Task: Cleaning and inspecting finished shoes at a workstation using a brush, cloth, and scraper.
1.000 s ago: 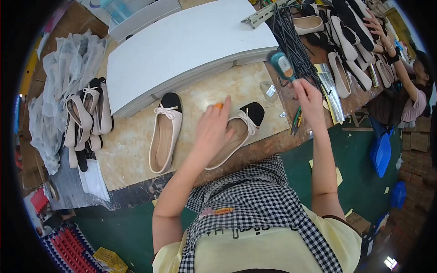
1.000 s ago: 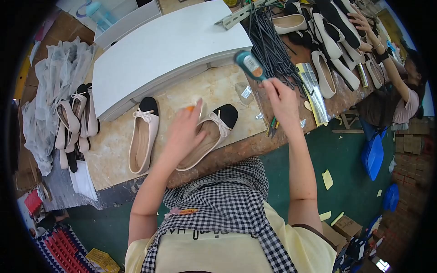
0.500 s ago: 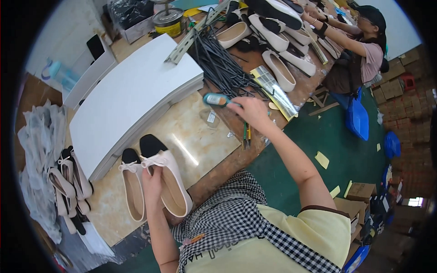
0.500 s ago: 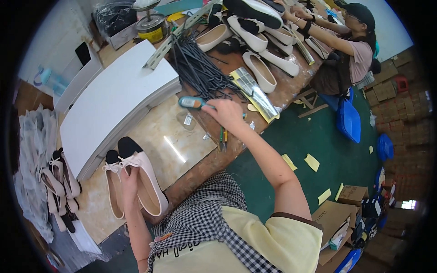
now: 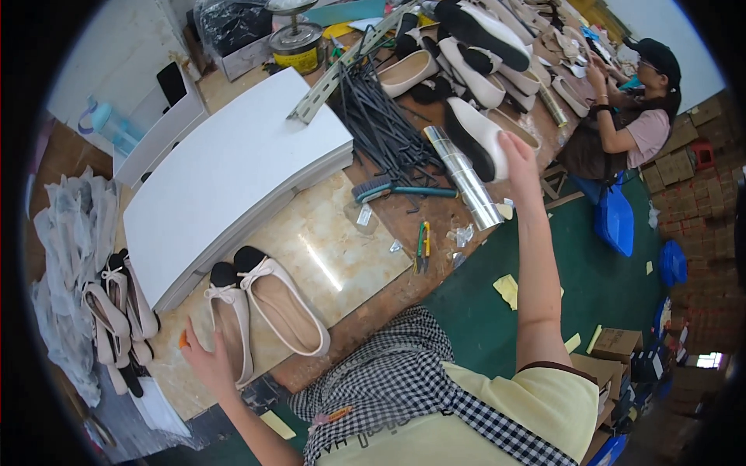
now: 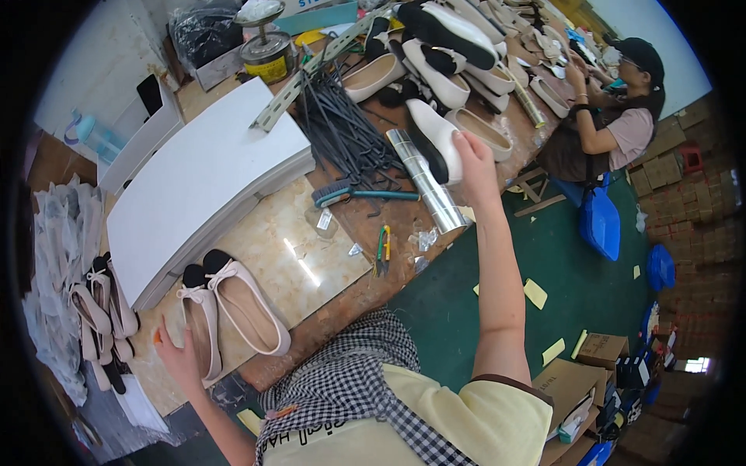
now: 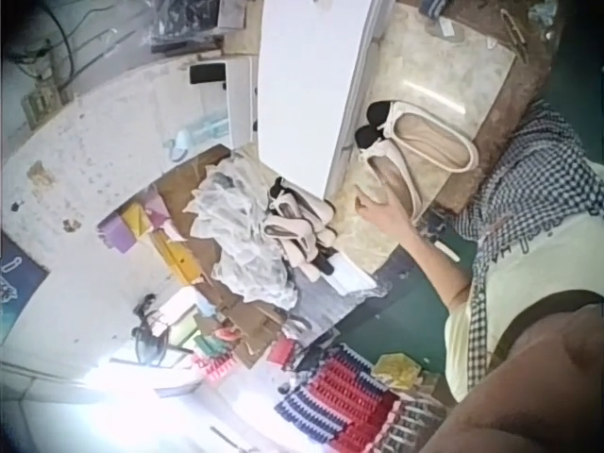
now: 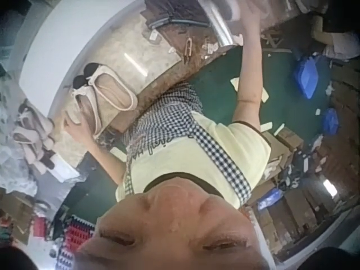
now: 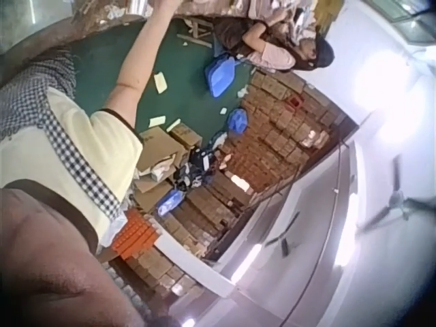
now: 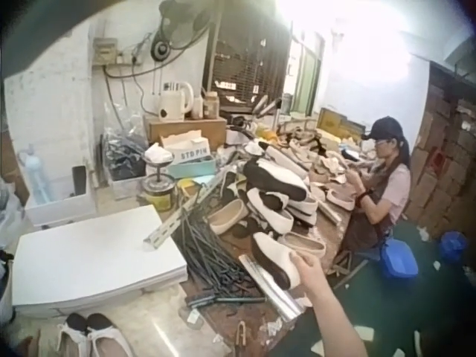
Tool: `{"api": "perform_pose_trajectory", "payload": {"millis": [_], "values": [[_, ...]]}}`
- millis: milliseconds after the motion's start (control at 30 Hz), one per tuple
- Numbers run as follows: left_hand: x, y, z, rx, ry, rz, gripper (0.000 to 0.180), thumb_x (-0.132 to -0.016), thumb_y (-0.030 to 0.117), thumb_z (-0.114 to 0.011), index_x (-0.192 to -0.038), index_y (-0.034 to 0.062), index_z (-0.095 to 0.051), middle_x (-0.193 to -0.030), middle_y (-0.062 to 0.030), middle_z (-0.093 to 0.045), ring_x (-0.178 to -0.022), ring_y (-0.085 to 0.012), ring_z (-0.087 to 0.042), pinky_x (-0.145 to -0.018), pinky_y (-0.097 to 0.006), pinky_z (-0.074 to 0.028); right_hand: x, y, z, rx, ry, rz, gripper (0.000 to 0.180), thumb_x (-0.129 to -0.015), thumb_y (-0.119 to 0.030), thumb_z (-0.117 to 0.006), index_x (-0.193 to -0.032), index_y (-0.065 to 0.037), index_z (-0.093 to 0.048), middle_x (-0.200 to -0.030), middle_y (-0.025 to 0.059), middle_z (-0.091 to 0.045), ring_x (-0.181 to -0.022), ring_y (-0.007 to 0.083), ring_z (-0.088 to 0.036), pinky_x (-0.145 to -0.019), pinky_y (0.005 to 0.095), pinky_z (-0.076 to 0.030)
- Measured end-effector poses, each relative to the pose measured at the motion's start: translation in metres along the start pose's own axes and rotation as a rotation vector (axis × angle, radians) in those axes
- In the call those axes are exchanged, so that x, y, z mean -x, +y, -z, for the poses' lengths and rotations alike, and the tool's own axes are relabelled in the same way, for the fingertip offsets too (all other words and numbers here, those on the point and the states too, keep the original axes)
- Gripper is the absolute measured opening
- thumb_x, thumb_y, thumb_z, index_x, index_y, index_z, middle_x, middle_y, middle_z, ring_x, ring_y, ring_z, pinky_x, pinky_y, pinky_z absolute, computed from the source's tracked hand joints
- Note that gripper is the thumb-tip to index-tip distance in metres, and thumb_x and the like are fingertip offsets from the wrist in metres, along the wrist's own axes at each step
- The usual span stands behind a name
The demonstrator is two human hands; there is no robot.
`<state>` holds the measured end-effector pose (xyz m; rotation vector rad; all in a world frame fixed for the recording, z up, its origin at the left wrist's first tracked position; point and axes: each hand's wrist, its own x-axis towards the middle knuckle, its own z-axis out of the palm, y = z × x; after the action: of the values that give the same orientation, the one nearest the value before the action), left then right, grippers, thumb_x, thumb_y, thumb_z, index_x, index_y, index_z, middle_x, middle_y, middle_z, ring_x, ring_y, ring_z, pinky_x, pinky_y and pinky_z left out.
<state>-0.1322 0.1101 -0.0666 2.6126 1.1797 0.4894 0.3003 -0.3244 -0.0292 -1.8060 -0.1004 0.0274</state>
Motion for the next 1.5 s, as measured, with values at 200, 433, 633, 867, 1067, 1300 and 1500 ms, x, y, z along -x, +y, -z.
{"api": "perform_pose_trajectory", "payload": {"millis": [200,433,633,867,1067,1300,1500], "values": [[0.034,-0.014,-0.001,0.761,-0.711,0.514,0.044,-0.086,0.005,-0.057,-0.130,-0.0011,-0.054,-0.114,-0.0139,-0.064,-0.099,-0.0180,-0.062,-0.086,-0.031,-0.049,0.091,-0.017,-0.065,-1.131,-0.203,-0.472,0.032,-0.098,-0.023,-0.055,-0.119,0.000,-0.059,-0.113,0.0122,-0.067,-0.100,0.0223,-0.067,-0.087,0.0353,-0.054],[0.027,0.060,0.009,0.169,-0.630,0.185,0.031,-0.086,0.021,-0.068,-0.112,0.0025,-0.066,-0.103,-0.0129,-0.068,-0.090,-0.0244,-0.066,-0.075,-0.037,-0.052,0.187,0.009,-0.137,0.539,-0.609,0.984,0.010,-0.084,-0.016,-0.067,-0.091,-0.010,-0.067,-0.074,0.0037,-0.063,-0.062,0.0222,-0.060,-0.059,0.0329,-0.048],[-0.175,0.105,-0.029,-0.053,0.153,-0.396,0.052,-0.091,0.035,-0.061,-0.141,0.0200,-0.050,-0.139,-0.0234,-0.046,-0.136,-0.0408,-0.034,-0.109,-0.054,-0.030,0.205,-0.007,-0.178,0.605,-0.878,0.952,0.023,-0.082,-0.017,-0.069,-0.102,-0.006,-0.066,-0.075,0.0061,-0.061,-0.070,0.0261,-0.061,-0.065,0.0379,-0.049],[-0.205,0.092,-0.080,-0.015,0.207,-0.316,0.037,-0.089,0.027,-0.063,-0.123,0.0128,-0.064,-0.108,-0.0182,-0.059,-0.106,-0.0361,-0.054,-0.088,-0.048,-0.044,0.206,-0.030,-0.150,0.337,-0.702,0.624,0.050,-0.082,-0.005,-0.068,-0.130,0.000,-0.055,-0.113,0.0161,-0.063,-0.104,0.0304,-0.061,-0.087,0.0365,-0.050],[-0.020,0.174,-0.006,0.441,0.108,-0.909,0.010,-0.075,0.014,-0.064,-0.073,0.0048,-0.062,-0.075,-0.0160,-0.056,-0.082,-0.0331,-0.059,-0.078,-0.044,-0.049,0.195,-0.037,-0.181,-0.674,-0.495,-0.510,0.063,-0.092,-0.027,-0.063,-0.144,-0.001,-0.038,-0.126,0.0167,-0.060,-0.112,0.0279,-0.062,-0.097,0.0389,-0.050],[0.019,0.148,-0.011,0.913,-0.055,-0.698,0.013,-0.075,0.012,-0.069,-0.088,0.0072,-0.068,-0.105,-0.0163,-0.064,-0.093,-0.0360,-0.063,-0.093,-0.051,-0.047,0.214,-0.053,-0.183,-0.409,-0.971,-1.061,0.056,-0.094,-0.025,-0.060,-0.143,-0.005,-0.042,-0.134,0.0089,-0.055,-0.118,0.0210,-0.059,-0.097,0.0324,-0.049],[-0.002,0.175,-0.023,1.035,-0.173,0.062,0.025,-0.093,0.017,-0.057,-0.115,0.0057,-0.062,-0.103,-0.0166,-0.064,-0.093,-0.0284,-0.064,-0.079,-0.038,-0.053,0.216,-0.078,-0.188,0.254,-0.873,0.661,0.080,-0.072,-0.007,-0.072,-0.144,-0.001,-0.038,-0.148,0.0175,-0.043,-0.132,0.0264,-0.048,-0.105,0.0377,-0.042]]}}
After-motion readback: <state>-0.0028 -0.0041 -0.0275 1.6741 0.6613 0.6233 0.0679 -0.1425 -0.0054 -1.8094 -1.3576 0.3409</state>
